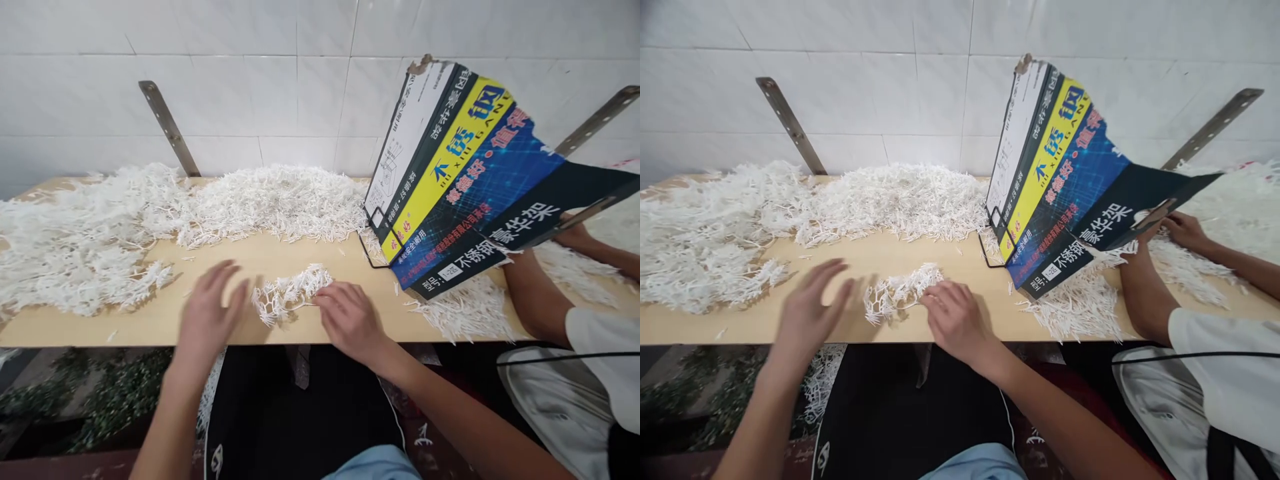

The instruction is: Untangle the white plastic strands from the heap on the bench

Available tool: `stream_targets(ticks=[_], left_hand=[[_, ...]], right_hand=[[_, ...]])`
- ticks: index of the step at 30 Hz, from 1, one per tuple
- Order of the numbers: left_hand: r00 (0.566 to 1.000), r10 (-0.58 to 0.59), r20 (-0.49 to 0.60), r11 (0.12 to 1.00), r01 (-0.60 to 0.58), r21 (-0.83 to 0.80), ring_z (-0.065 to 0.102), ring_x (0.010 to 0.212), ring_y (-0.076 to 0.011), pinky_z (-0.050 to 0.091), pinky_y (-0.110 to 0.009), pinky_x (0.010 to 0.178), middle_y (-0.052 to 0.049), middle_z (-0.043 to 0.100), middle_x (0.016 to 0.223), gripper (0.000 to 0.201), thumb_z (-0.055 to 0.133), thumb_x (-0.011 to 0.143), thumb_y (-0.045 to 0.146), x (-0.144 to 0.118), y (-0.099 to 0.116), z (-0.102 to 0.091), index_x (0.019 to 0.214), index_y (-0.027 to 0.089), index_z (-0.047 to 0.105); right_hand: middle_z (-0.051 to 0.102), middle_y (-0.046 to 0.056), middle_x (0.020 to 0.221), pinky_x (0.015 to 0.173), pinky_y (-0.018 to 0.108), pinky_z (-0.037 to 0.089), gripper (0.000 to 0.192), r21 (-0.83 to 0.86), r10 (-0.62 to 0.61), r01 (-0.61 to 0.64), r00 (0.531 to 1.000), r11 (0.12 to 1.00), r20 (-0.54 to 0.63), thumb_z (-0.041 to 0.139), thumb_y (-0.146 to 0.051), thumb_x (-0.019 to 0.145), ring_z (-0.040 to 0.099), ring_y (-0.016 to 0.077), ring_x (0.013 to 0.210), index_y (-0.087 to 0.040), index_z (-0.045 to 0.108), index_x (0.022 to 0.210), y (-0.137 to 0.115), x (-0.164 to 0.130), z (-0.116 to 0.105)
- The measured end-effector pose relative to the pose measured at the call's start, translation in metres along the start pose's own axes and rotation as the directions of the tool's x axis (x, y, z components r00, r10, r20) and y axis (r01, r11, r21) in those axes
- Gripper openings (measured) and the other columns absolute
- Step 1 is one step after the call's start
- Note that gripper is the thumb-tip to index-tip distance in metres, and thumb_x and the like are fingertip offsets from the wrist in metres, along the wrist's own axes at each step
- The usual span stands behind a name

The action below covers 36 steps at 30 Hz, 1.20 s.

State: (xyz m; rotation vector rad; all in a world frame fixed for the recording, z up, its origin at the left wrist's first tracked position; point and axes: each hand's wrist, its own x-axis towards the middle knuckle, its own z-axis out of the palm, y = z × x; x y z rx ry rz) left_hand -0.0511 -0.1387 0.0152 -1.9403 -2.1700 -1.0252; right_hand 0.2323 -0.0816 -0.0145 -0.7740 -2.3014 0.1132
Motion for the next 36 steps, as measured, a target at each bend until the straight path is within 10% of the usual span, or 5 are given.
stream_targets(ticks=[7, 18, 25, 30, 36], left_hand=[[0.925, 0.089, 0.368, 0.996, -0.078, -0.046, 0.074, 0.098, -0.0288, 0.055, -0.04, 0.091, -0.01, 0.078, 0.113, 0.042, 0.051, 0.093, 0.022, 0.026, 0.044, 0.057, 0.128, 0.025, 0.073], [0.592, 0.198, 0.781, 0.84, 0.307, -0.446, 0.06, 0.066, -0.0168, 0.046, -0.025, 0.062, -0.001, 0.066, 0.072, 0.028, 0.071, 0.087, 0.047, 0.035, 0.005, -0.011, 0.099, 0.023, 0.08], [0.967, 0.164, 0.197, 0.953, -0.103, -0.286, 0.062, 0.127, -0.0319, 0.044, -0.047, 0.114, -0.01, 0.071, 0.131, 0.031, 0.054, 0.099, 0.042, 0.013, 0.042, 0.013, 0.115, 0.025, 0.075], [0.911, 0.313, 0.268, 0.924, -0.228, -0.307, 0.065, 0.122, -0.0296, 0.024, -0.054, 0.129, -0.006, 0.075, 0.118, 0.023, 0.059, 0.093, 0.034, -0.002, 0.093, 0.018, 0.111, 0.028, 0.072], [0.904, -0.178, 0.389, 0.699, 0.394, -0.597, 0.062, 0.068, -0.0217, 0.054, -0.034, 0.063, -0.002, 0.062, 0.07, 0.027, 0.056, 0.092, 0.044, -0.008, 0.095, 0.033, 0.077, 0.022, 0.061]], right_hand=[[0.074, 0.015, 0.108, 0.092, 0.046, 0.048, 0.027, -0.21, 0.127, -0.069, 0.953, 0.975, 0.277, 0.056, -0.027, 0.101, 0.066, 0.031, 0.1, -0.016, 0.066, 0.124, -0.029, 0.005, 0.011], [0.08, 0.006, 0.085, 0.074, 0.034, 0.048, 0.026, 0.293, 0.294, -0.331, 0.942, 0.897, 0.165, 0.059, -0.041, 0.103, 0.068, 0.021, 0.071, -0.028, 0.081, 0.098, 0.009, -0.014, -0.028], [0.063, 0.008, 0.101, 0.085, 0.033, 0.052, 0.041, 0.722, 0.465, -0.392, 0.879, 0.57, 0.11, 0.055, -0.049, 0.102, 0.064, 0.0224, 0.095, -0.021, 0.064, 0.073, -0.002, 0.001, -0.025], [0.067, 0.004, 0.082, 0.082, 0.032, 0.053, 0.037, 0.757, 0.534, -0.467, 0.825, 0.458, 0.185, 0.057, -0.052, 0.101, 0.066, 0.0213, 0.084, -0.022, 0.064, 0.08, -0.01, 0.018, -0.02], [0.054, -0.003, 0.057, 0.072, 0.031, 0.053, 0.034, 0.808, 0.491, -0.484, 0.822, 0.336, 0.288, 0.063, -0.052, 0.098, 0.059, 0.0169, 0.058, -0.022, 0.07, 0.084, -0.012, 0.02, -0.029]])
